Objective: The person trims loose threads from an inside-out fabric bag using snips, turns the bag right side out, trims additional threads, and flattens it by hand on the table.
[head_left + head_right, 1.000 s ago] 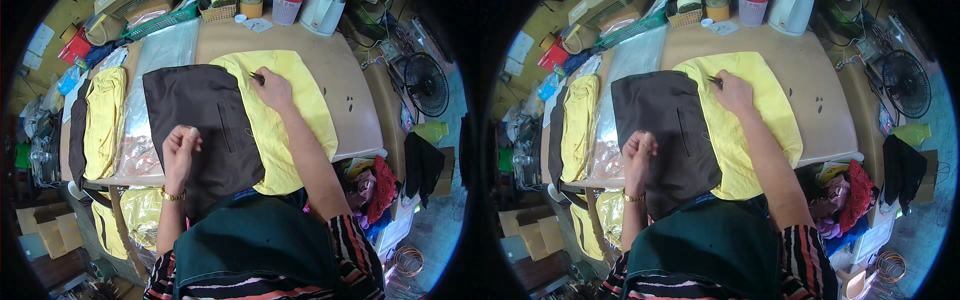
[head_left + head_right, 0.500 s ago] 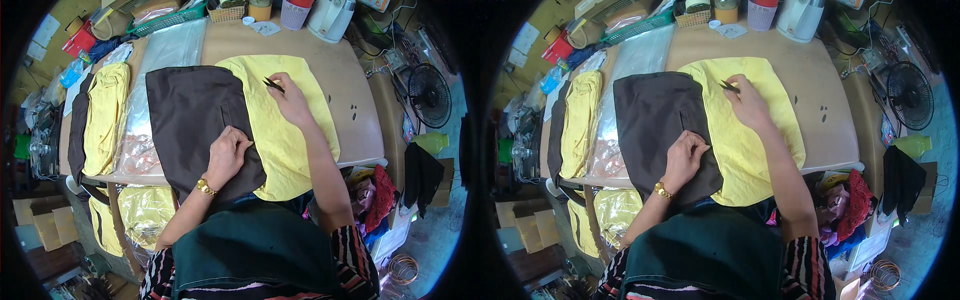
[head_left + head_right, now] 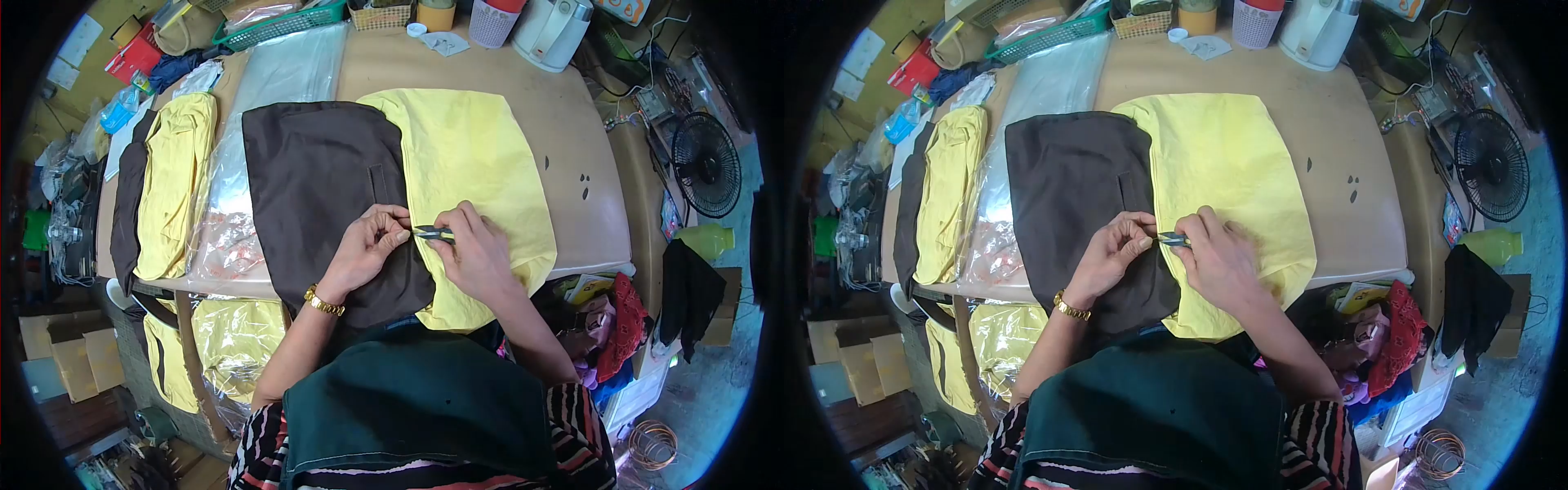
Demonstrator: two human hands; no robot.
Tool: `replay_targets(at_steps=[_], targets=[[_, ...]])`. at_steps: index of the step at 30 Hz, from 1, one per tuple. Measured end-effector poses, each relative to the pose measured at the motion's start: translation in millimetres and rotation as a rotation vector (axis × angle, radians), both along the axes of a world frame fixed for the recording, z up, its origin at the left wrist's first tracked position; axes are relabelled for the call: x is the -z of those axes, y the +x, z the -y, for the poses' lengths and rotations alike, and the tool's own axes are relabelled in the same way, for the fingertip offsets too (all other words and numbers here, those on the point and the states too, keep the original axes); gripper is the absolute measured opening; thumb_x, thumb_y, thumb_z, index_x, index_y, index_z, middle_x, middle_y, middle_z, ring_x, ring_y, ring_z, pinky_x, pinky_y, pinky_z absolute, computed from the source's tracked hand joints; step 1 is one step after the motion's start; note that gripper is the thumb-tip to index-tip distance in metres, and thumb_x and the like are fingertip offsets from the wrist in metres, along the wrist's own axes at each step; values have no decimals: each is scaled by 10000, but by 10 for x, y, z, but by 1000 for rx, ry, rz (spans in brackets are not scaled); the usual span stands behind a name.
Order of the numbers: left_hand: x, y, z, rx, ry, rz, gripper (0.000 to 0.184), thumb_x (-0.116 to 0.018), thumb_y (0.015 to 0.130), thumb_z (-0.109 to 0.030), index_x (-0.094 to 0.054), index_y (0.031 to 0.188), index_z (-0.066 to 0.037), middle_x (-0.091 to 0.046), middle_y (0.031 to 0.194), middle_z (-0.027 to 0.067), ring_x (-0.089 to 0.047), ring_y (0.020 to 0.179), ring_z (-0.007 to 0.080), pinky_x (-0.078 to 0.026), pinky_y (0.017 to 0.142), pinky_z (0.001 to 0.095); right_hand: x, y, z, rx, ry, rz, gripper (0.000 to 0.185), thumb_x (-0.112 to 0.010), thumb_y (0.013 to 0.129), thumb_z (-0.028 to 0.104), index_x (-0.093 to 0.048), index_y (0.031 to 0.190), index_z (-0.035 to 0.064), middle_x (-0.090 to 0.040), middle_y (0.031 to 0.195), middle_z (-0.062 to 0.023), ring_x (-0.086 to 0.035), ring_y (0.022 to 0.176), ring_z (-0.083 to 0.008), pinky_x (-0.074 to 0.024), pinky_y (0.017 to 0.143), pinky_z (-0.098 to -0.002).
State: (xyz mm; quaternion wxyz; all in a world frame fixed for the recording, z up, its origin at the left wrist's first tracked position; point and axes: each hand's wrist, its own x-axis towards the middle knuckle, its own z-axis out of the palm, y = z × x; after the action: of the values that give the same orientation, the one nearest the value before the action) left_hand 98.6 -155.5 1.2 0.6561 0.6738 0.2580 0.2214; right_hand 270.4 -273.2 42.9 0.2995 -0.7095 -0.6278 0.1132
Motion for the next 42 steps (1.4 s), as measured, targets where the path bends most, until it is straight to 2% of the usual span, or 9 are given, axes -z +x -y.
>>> replay_targets(at_steps=[5,11,18,27,29,31,33,37,42], targets=[[-35,-26,158,-48,187,-4,132,-654,911,-97,-594,825,-17,-505,1100,67,-498,1035,170,-404,933,284,217,18,41,-11,20,-17,252,-706,819,113,-518,982,70,-566,947,-88,-611,792,-327,-483,703,-424],[-276,-328,-75,135,-870,980,275,-574,957,-166,-545,708,-54,-510,881,30,-485,701,96,-375,560,215,266,298,-77,290,259,-401,407,-719,846,88,-459,1156,39,-553,893,-71,-594,725,-236,-496,717,-355],[-175,407,108,-195,946,-476,297,-691,868,-279,-577,758,-28,-576,815,105,-584,635,225,-474,542,338,353,368,-159,376,119,-481,381,-702,850,56,-481,1160,32,-559,814,-74,-589,701,-206,-491,667,-319],[99,229,-140,-166,982,-288,217,-625,892,-155,-586,717,-34,-594,733,98,-610,664,233,-475,572,352,422,346,-160,356,111,-264,287,-663,888,71,-512,1128,24,-658,852,-119,-630,678,-192,-492,611,-316],[93,-18,-286,-141,-243,134,236,-609,941,-182,-586,755,-38,-574,730,51,-591,692,148,-453,581,295,432,351,-155,345,113,-258,282,-664,886,77,-518,1121,22,-663,863,-133,-645,692,-216,-503,621,-330],[76,-138,-345,-258,-466,482,197,-586,979,-182,-618,852,-35,-559,779,12,-548,726,83,-439,614,237,457,361,-151,326,125,-248,266,-665,888,88,-525,1103,19,-665,876,-137,-658,720,-225,-514,651,-335],[-288,16,-122,-594,-222,278,154,-633,937,-74,-642,1090,-51,-601,917,16,-535,775,84,-461,684,227,435,355,-157,328,108,-255,262,-666,885,86,-526,1096,18,-667,882,-141,-665,736,-235,-518,666,-343],[-259,138,29,-292,760,-176,348,-836,720,-247,-699,958,-33,-595,1007,96,-570,845,238,-465,741,334,412,348,-158,314,103,-217,264,-669,871,73,-526,1085,17,-669,905,-152,-675,769,-273,-523,694,-368],[-192,367,173,-316,998,-442,569,-831,687,-416,-576,1017,-31,-622,914,104,-594,815,276,-470,695,404,399,344,-161,327,92,-193,263,-669,861,62,-530,1081,19,-662,922,-156,-675,798,-291,-524,714,-378]])
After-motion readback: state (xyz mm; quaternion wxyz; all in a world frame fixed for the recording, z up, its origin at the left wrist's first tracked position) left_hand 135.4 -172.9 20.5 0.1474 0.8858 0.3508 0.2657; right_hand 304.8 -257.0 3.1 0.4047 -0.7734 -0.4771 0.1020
